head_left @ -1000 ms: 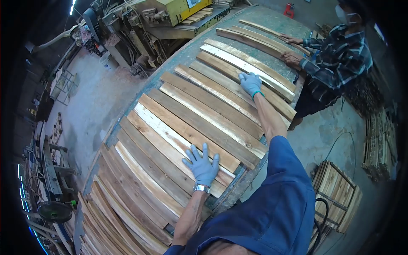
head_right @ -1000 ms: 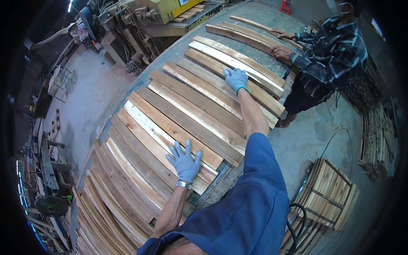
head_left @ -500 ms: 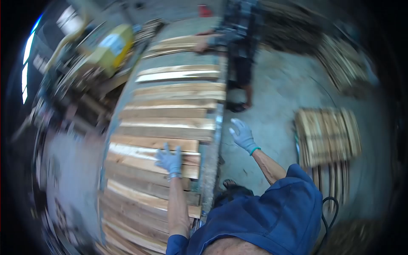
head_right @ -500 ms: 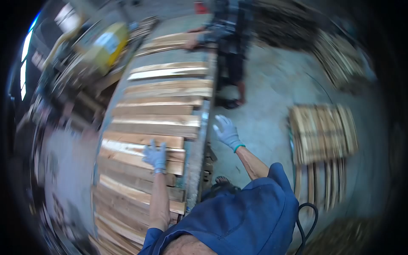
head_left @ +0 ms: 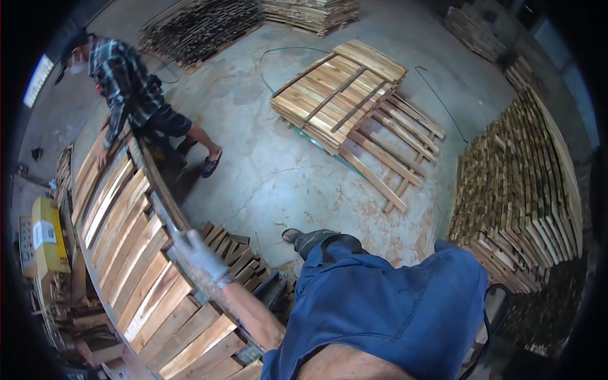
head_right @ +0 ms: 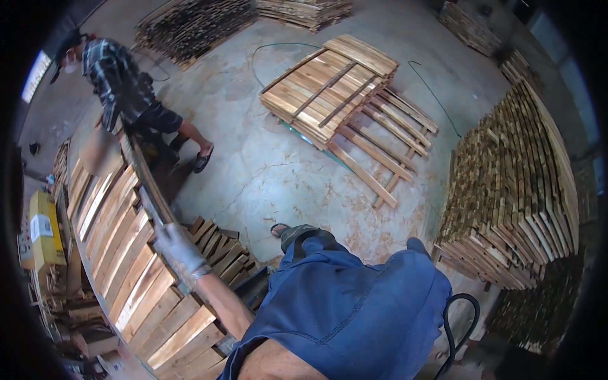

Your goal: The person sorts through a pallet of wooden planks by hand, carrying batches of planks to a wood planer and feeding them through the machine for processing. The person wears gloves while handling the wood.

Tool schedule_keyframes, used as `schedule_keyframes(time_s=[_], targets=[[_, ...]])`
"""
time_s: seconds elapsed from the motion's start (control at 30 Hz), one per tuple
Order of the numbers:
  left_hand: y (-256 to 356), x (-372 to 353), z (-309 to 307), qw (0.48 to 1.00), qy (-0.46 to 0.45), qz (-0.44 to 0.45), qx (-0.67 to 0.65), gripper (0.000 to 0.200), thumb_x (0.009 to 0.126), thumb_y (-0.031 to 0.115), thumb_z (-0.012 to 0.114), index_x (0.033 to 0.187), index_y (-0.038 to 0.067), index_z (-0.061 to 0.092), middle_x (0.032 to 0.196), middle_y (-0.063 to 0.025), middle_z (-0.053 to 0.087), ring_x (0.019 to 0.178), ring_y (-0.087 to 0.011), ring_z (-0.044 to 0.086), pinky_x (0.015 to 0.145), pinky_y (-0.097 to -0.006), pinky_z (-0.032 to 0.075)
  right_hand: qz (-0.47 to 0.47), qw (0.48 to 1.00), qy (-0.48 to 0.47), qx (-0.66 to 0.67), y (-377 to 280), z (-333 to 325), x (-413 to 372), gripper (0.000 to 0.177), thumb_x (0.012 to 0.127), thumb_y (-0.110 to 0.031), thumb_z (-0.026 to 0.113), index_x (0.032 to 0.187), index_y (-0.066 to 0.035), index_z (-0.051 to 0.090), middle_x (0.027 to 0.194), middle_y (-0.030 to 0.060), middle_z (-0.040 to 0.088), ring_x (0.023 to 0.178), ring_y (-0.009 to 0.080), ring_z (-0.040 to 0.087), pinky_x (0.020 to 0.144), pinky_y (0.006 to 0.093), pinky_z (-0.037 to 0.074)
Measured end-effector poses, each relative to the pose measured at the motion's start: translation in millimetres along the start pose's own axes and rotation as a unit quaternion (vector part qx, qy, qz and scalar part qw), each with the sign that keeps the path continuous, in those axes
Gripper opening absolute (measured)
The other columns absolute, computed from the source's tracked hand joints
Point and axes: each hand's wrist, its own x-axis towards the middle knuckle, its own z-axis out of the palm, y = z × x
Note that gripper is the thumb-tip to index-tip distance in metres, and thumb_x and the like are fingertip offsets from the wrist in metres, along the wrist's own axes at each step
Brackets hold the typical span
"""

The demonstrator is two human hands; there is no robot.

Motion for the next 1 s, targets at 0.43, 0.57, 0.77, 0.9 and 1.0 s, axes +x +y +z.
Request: schedule_keyframes(time_s=[0.43, 0.57, 0.77, 0.9, 1.0], targets=[[-174, -92, 271, 0.788, -0.439, -0.432, -0.005, 0.043, 0.088, 0.032, 0.060, 0.122, 0.006, 0.054, 0.093, -0.0073, 0.061, 0.078, -0.0188, 0.058, 0.065, -0.0337, 0.049, -0.361, 0.914, 0.181, 0.042, -208, -178, 99, 0.039, 0.080, -0.035, 0.051, 0.101, -0.007, 0.068, 0.100, 0.0191, 0.066, 0.089, 0.0357, 0.064, 0.079, 0.0407, 0.051], [-208, -78, 237, 0.731, -0.348, -0.559, 0.180, 0.036, 0.085, 0.033, 0.061, 0.111, 0.008, 0.057, 0.084, -0.0078, 0.058, 0.063, -0.0217, 0.053, 0.057, -0.0368, 0.046, -0.146, 0.959, 0.214, 0.111, -248, -257, 136, 0.038, 0.082, -0.036, 0.051, 0.102, -0.007, 0.067, 0.097, 0.0199, 0.066, 0.087, 0.0324, 0.064, 0.076, 0.0387, 0.050], [-201, -60, 191, 0.807, -0.453, -0.220, 0.308, 0.027, 0.085, 0.027, 0.059, 0.104, 0.008, 0.062, 0.081, -0.0118, 0.064, 0.064, -0.0292, 0.060, 0.058, -0.0427, 0.049, -0.316, 0.933, 0.124, 0.116, -358, -271, 205, 0.036, 0.082, -0.037, 0.051, 0.093, -0.007, 0.068, 0.073, 0.0148, 0.065, 0.068, 0.0256, 0.062, 0.067, 0.0382, 0.048], [-220, -13, 206, 0.725, -0.527, -0.198, 0.396, 0.027, 0.085, 0.028, 0.058, 0.102, 0.008, 0.063, 0.082, -0.0131, 0.065, 0.067, -0.0303, 0.062, 0.061, -0.0434, 0.050, -0.322, 0.945, 0.052, 0.042, -430, -274, 212, 0.038, 0.081, -0.040, 0.050, 0.091, -0.007, 0.068, 0.082, 0.0167, 0.065, 0.075, 0.0301, 0.062, 0.071, 0.0393, 0.049], [-237, 62, 235, 0.661, -0.583, -0.208, 0.425, 0.027, 0.085, 0.028, 0.057, 0.100, 0.007, 0.064, 0.082, -0.0141, 0.067, 0.069, -0.0311, 0.064, 0.064, -0.0440, 0.051, -0.271, 0.960, 0.040, 0.047, -462, -275, 235, 0.040, 0.081, -0.043, 0.052, 0.094, -0.009, 0.069, 0.091, 0.0200, 0.067, 0.085, 0.0367, 0.064, 0.077, 0.0418, 0.051]])
